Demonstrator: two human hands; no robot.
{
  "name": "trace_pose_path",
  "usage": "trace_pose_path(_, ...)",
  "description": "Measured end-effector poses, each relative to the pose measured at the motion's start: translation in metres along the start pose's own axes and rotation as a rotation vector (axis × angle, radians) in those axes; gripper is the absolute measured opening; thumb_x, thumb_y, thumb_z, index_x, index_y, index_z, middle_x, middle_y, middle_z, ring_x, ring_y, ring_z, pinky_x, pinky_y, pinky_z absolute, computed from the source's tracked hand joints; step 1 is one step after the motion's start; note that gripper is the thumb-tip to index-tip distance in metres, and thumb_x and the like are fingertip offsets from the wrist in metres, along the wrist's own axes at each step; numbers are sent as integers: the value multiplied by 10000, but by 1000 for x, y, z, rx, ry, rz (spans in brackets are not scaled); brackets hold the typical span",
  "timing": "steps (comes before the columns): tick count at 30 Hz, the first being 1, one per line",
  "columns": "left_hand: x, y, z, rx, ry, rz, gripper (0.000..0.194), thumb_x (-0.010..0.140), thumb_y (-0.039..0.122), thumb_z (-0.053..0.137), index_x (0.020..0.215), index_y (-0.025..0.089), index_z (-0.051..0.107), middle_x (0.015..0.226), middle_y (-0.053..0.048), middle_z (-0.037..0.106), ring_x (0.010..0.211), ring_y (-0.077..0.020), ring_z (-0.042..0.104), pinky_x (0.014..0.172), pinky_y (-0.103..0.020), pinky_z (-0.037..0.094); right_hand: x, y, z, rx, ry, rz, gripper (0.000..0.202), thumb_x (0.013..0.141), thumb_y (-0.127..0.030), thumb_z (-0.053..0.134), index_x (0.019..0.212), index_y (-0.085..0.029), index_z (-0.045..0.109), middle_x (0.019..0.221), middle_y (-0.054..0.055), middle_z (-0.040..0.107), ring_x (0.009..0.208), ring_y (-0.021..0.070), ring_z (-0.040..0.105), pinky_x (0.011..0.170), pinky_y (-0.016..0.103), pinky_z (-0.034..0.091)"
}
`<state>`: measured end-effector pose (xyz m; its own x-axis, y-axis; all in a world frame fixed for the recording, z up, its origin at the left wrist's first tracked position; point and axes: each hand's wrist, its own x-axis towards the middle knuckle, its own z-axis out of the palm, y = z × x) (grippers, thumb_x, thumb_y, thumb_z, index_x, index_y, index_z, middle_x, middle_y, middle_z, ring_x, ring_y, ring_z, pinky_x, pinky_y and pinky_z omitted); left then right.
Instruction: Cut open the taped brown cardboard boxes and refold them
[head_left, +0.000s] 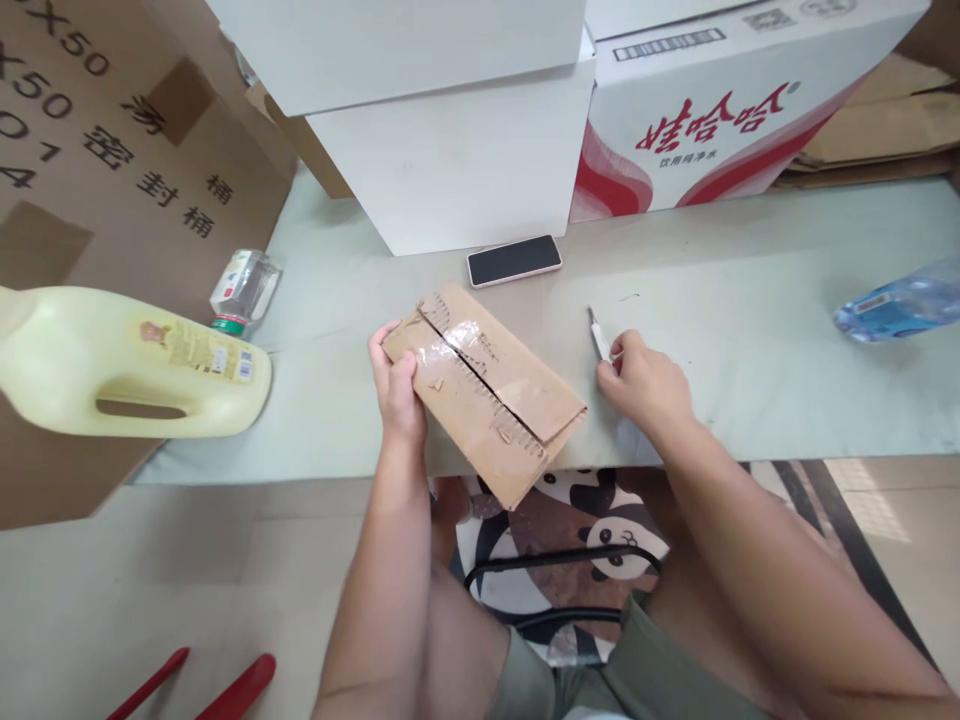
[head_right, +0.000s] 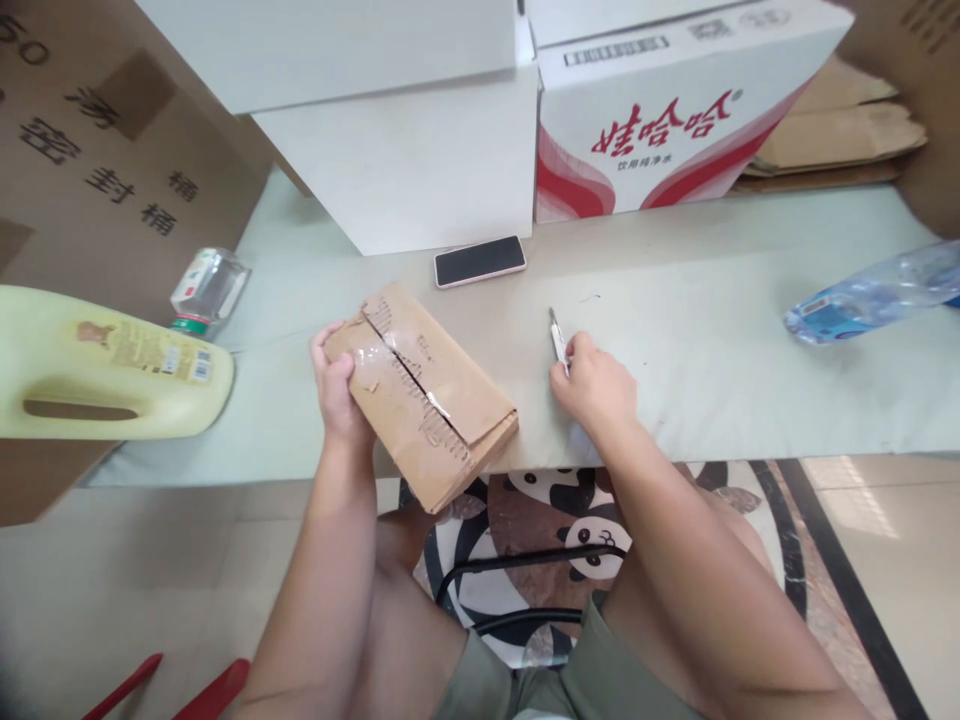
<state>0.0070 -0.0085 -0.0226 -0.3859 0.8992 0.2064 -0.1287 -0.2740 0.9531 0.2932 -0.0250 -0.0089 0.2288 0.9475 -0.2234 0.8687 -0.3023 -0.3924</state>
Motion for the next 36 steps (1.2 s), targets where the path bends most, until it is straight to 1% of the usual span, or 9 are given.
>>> trace_pose_path(3, 0, -1, 0, 21, -14, 20, 586, 701, 562, 781, 1140, 228, 584, 1036, -42, 633, 827, -162, 606, 704, -271, 496, -5, -4, 0, 435, -92, -68, 417, 788, -238, 503, 1198, -224, 575, 733, 9, 686, 604, 189, 568, 591, 305, 395)
trace_pose_path(6, -1, -1, 1, 15, -21, 38, 586, 704, 568, 787, 1138, 226, 590, 1037, -43, 634, 851, -169, 614, 720, -275, 499, -10, -11, 0, 897, -181, -162, 484, 718, -250, 477, 1183, -233, 613, 760, -4, 696, 603, 172, 613, 583, 308, 485)
trace_pose_path(10, -3, -1, 1, -6, -27, -12, 608, 700, 575, 795, 1159, 241, 576, 1039, -44, 638, 840, -168, 607, 723, -280, 502, -13, -20, -1, 1158, -116, -192, 396, 663, -254, 495, 1012, -219, 679, 768, 12, 720, 699, 187, 697, 647, 329, 550)
trace_pose_path(14, -4, -2, 1, -9, -18, -49, 624, 693, 581, 794, 1166, 249, 559, 1075, -48, 636, 878, -178, 612, 750, -285, 503, -13, -27, -5, 1113, 67, -180, 282, 733, -275, 647, 1007, -213, 661, 750, 9, 736, 710, 183, 717, 658, 319, 561)
trace_pose_path(18, -6, -3, 2, 7, -38, -43, 598, 727, 577, 764, 1184, 253, 556, 1093, -53, 641, 907, -192, 624, 778, -305, 509, -21, -33, -11, 1165, 155, -276, 266, 832, -394, 721, 980, -244, 558, 678, -21, 692, 634, 169, 697, 633, 325, 577)
trace_pose_path(24, -8, -3, 5, 50, -37, 12, 549, 755, 570, 723, 1173, 249, 572, 1099, -53, 642, 938, -206, 629, 807, -327, 512, -56, -52, -23, 1204, 104, -598, 303, 958, -584, 574, 995, -289, 517, 681, -26, 608, 576, 170, 638, 551, 329, 522)
trace_pose_path(28, -9, -3, 8, 70, -34, 23, 535, 757, 572, 710, 1161, 248, 574, 1075, -43, 639, 935, -209, 622, 816, -333, 508, -73, -62, -31, 1173, 41, -712, 198, 1021, -463, 526, 1102, -282, 531, 738, -20, 668, 577, 146, 600, 509, 283, 444)
trace_pose_path(32, -11, -3, 9, 16, -65, -17, 588, 739, 595, 725, 1186, 255, 548, 1087, -45, 640, 937, -211, 617, 829, -345, 505, -74, -69, -41, 793, -24, -905, 207, 968, -325, 584, 1156, -247, 542, 950, 20, 740, 743, 162, 679, 630, 292, 480)
trace_pose_path(36, -12, -1, 9, 39, -68, -16, 563, 771, 587, 708, 1193, 252, 544, 1080, -51, 646, 932, -211, 617, 845, -355, 506, -71, -75, -41, 392, 21, -1036, 249, 968, -394, 558, 1158, -234, 567, 1054, 51, 764, 901, 212, 710, 740, 333, 445)
